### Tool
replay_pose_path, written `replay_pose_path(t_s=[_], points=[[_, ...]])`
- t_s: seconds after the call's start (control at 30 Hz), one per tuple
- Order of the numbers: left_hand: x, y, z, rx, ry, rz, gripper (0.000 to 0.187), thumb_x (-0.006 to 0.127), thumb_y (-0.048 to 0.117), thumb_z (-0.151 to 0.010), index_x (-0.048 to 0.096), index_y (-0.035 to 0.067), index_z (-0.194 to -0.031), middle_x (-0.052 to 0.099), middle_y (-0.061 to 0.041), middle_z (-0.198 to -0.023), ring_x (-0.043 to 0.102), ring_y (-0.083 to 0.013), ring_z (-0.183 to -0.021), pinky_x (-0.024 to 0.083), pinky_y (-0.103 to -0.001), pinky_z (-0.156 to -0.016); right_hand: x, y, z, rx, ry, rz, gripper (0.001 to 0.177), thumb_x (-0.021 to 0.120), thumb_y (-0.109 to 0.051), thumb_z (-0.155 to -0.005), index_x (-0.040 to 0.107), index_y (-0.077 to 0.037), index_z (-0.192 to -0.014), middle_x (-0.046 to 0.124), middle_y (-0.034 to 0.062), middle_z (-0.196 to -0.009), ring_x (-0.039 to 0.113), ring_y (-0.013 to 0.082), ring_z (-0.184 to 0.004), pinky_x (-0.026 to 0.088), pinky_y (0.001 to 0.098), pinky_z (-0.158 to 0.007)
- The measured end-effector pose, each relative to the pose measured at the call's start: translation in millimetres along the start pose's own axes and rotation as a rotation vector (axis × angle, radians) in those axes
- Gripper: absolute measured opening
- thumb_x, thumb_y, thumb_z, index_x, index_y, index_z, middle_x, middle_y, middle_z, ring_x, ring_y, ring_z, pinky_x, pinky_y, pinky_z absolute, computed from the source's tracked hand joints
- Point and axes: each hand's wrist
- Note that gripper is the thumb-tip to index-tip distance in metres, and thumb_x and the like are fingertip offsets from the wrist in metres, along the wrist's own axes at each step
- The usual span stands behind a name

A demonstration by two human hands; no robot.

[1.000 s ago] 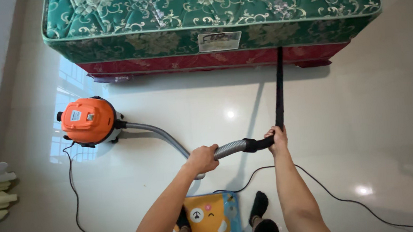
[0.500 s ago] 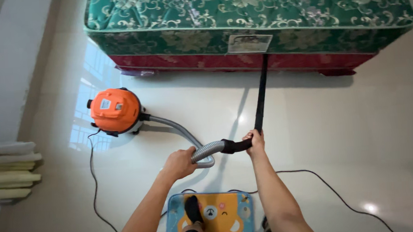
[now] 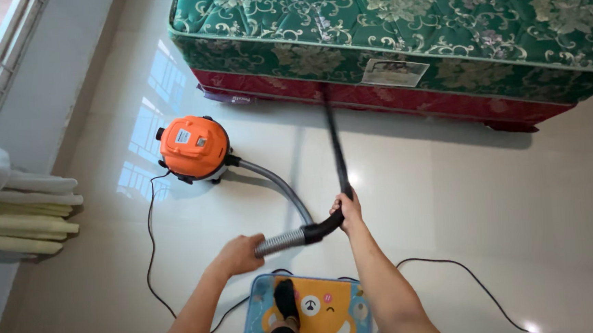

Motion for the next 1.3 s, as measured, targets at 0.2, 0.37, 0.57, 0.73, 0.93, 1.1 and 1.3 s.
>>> replay_pose_path(t_s=[0.2, 0.37, 0.57, 0.73, 0.93, 1.1, 1.3], points=[[63.9, 65.2, -11.6, 0.201, -0.058, 0.497, 0.083, 0.087, 0.043, -0.074, 0.048, 0.01, -0.14, 0.075, -0.017, -0.097, 0.074, -0.032, -0.09, 0.057, -0.039, -0.08, 8.7, -2.2, 0.4, -0.027, 0.122, 0.383, 0.062, 0.068, 0.003, -0.083, 0.038, -0.013, -0.136, 0.056, 0.0125, -0.076, 0.054, 0.0206, -0.052, 0.047, 0.038, -0.043], [104.4, 158.8, -41.1, -0.045, -0.157, 0.722, 0.055, 0.081, 0.042, -0.077, 0.07, 0.005, -0.116, 0.075, -0.019, -0.092, 0.074, -0.033, -0.079, 0.059, -0.041, -0.073, -48.3, -43.3, 21.4, -0.226, 0.243, 0.466, 0.062, 0.068, 0.004, -0.081, 0.039, -0.003, -0.134, 0.061, 0.0153, -0.083, 0.058, 0.0222, -0.055, 0.051, 0.0394, -0.045], [150.6, 252.3, -100.6, 0.253, -0.145, 0.57, 0.053, 0.082, 0.043, -0.072, 0.072, 0.01, -0.111, 0.076, -0.017, -0.097, 0.074, -0.0308, -0.091, 0.056, -0.041, -0.083, -142.8, -129.6, 91.6, -0.124, 0.357, 0.029, 0.036, 0.064, -0.01, -0.087, 0.044, -0.007, -0.116, 0.062, 0.0109, -0.081, 0.065, 0.0225, -0.056, 0.058, 0.0393, -0.051], [181.7, 353.0, -155.4, 0.292, -0.232, 0.231, 0.06, 0.08, 0.043, -0.072, 0.065, 0.011, -0.121, 0.074, -0.021, -0.103, 0.071, -0.0393, -0.099, 0.056, -0.047, -0.088, -220.3, -195.9, 86.2, -0.31, 0.574, -0.111, 0.017, 0.066, -0.012, -0.091, 0.05, -0.011, -0.096, 0.046, 0.0012, -0.062, 0.045, 0.0144, -0.047, 0.043, 0.0341, -0.043], [196.9, 451.2, -214.2, 0.379, -0.007, 0.274, 0.057, 0.075, 0.034, -0.072, 0.065, 0.014, -0.124, 0.074, -0.017, -0.112, 0.07, -0.0378, -0.104, 0.055, -0.05, -0.088, -273.8, -287.2, 30.7, -0.392, 0.669, -0.122, 0.012, 0.062, -0.006, -0.09, 0.051, -0.007, -0.083, 0.049, 0.0023, -0.062, 0.048, 0.0148, -0.046, 0.044, 0.034, -0.042], [212.7, 516.5, -272.4, 0.281, -0.107, 0.136, 0.088, 0.083, 0.036, -0.07, 0.042, 0.009, -0.143, 0.069, -0.022, -0.114, 0.068, -0.04, -0.104, 0.054, -0.051, -0.09, -297.1, -332.1, -0.2, -0.427, 0.737, -0.054, 0.014, 0.063, -0.007, -0.088, 0.051, -0.005, -0.081, 0.048, 0.0037, -0.059, 0.048, 0.0166, -0.043, 0.042, 0.0346, -0.039], [253.4, 544.7, -321.4, 0.291, -0.161, 0.098, 0.049, 0.078, 0.03, -0.074, 0.063, 0.007, -0.114, 0.075, -0.021, -0.104, 0.072, -0.0381, -0.102, 0.057, -0.048, -0.091, -310.0, -366.9, -11.9, -0.422, 0.71, -0.016, 0.014, 0.062, -0.003, -0.084, 0.048, -0.006, -0.083, 0.048, 0.0034, -0.06, 0.048, 0.0163, -0.043, 0.042, 0.0339, -0.038]])
Point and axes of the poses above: each hand's wrist, its own z-axis away from the middle knuckle, its own x-axis out of the palm, y = z × x
